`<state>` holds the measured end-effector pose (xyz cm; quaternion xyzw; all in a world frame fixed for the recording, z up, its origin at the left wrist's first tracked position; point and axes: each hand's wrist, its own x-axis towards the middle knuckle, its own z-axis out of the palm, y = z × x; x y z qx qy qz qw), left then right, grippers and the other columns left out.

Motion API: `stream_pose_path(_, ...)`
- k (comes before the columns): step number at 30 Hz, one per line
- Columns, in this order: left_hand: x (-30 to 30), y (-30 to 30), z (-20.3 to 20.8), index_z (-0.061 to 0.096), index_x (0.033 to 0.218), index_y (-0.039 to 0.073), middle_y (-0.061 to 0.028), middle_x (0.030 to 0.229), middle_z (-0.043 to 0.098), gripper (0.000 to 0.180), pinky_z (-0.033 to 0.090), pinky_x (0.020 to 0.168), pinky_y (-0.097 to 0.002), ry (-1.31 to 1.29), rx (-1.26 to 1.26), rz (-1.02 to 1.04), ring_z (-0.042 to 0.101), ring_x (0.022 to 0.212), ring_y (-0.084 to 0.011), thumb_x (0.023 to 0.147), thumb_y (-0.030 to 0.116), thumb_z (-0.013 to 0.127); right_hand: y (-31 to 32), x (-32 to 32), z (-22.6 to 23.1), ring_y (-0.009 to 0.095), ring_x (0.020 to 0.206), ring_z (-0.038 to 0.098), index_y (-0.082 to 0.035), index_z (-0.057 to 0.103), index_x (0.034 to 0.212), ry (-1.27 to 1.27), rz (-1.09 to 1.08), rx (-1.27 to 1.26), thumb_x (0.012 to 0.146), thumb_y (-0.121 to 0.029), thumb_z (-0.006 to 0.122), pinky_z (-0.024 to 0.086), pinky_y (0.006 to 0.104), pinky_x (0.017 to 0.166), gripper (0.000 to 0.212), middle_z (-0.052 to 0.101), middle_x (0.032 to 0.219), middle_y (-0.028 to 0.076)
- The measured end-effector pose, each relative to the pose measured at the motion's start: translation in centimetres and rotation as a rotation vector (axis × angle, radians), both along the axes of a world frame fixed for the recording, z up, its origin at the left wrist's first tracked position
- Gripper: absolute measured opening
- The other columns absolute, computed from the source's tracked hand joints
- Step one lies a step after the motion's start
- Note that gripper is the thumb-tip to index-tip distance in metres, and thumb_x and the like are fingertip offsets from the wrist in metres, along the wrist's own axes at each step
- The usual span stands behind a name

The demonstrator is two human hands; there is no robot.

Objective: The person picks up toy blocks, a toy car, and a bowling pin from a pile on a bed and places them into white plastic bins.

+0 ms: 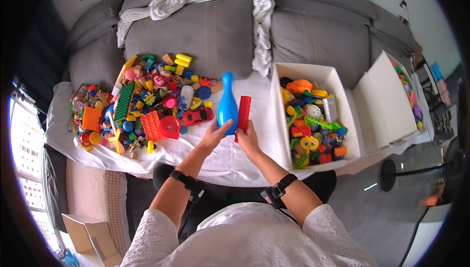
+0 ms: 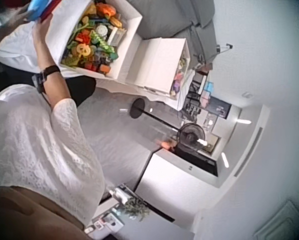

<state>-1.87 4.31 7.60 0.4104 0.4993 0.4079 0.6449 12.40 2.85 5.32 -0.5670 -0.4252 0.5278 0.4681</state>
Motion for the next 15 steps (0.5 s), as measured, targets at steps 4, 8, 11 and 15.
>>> stream_pose_path(4, 1.2, -0.9, 1.6, 0.044, 0.134, 0.008, -0.0057, 0.116, 0.058, 0.057, 0.05, 0.086, -0.0308, -0.151, 0.056, -0.013, 0.058, 0.103, -0.0132, 0.092, 0.04, 0.065, -1.7, 1.5, 4.1, 0.021, 0.084, 0.063, -0.001, 0.048, 0.116, -0.061, -0.013, 0.085, 0.09, -0.012, 0.057, 0.051, 0.0348, 0.075, 0.03, 0.062, 0.1, 0.013)
stream_pose_path(8, 6.1, -1.7, 5.5, 0.034, 0.141, 0.008, -0.0087, 0.122, 0.055, 0.063, 0.052, 0.086, -0.0325, -0.127, 0.061, -0.166, 0.058, 0.105, -0.0158, 0.094, 0.038, 0.063, -2.9, 8.1, 7.5, 0.024, 0.093, 0.062, -0.004, 0.041, 0.134, 0.076, -0.13, 0.185, 0.089, -0.017, 0.06, 0.051, 0.0356, 0.08, 0.05, 0.061, 0.109, 0.016)
stream_pose_path(11, 13.2, -2.3, 8.3, 0.021, 0.148, 0.014, -0.0102, 0.132, 0.047, 0.067, 0.053, 0.091, -0.0381, -0.084, 0.008, -0.365, 0.057, 0.11, -0.0221, 0.097, 0.036, 0.058, -2.8, 16.9, 6.1, 0.032, 0.102, 0.061, 0.001, 0.042, 0.135, -0.438, -0.276, 0.368, 0.09, -0.019, 0.06, 0.049, 0.0394, 0.089, 0.052, 0.058, 0.12, 0.022)
stream_pose_path(15, 20.2, -2.9, 7.3, 0.0, 0.154, 0.016, -0.0107, 0.137, 0.043, 0.081, 0.049, 0.095, -0.0364, -0.041, -0.009, -0.401, 0.055, 0.114, -0.0213, 0.098, 0.036, 0.056, -5.4, 22.2, 9.8, 0.039, 0.116, 0.051, 0.001, 0.043, 0.136, -0.565, -0.302, 0.322, 0.088, -0.017, 0.063, 0.043, 0.0418, 0.098, 0.055, 0.052, 0.124, 0.025)
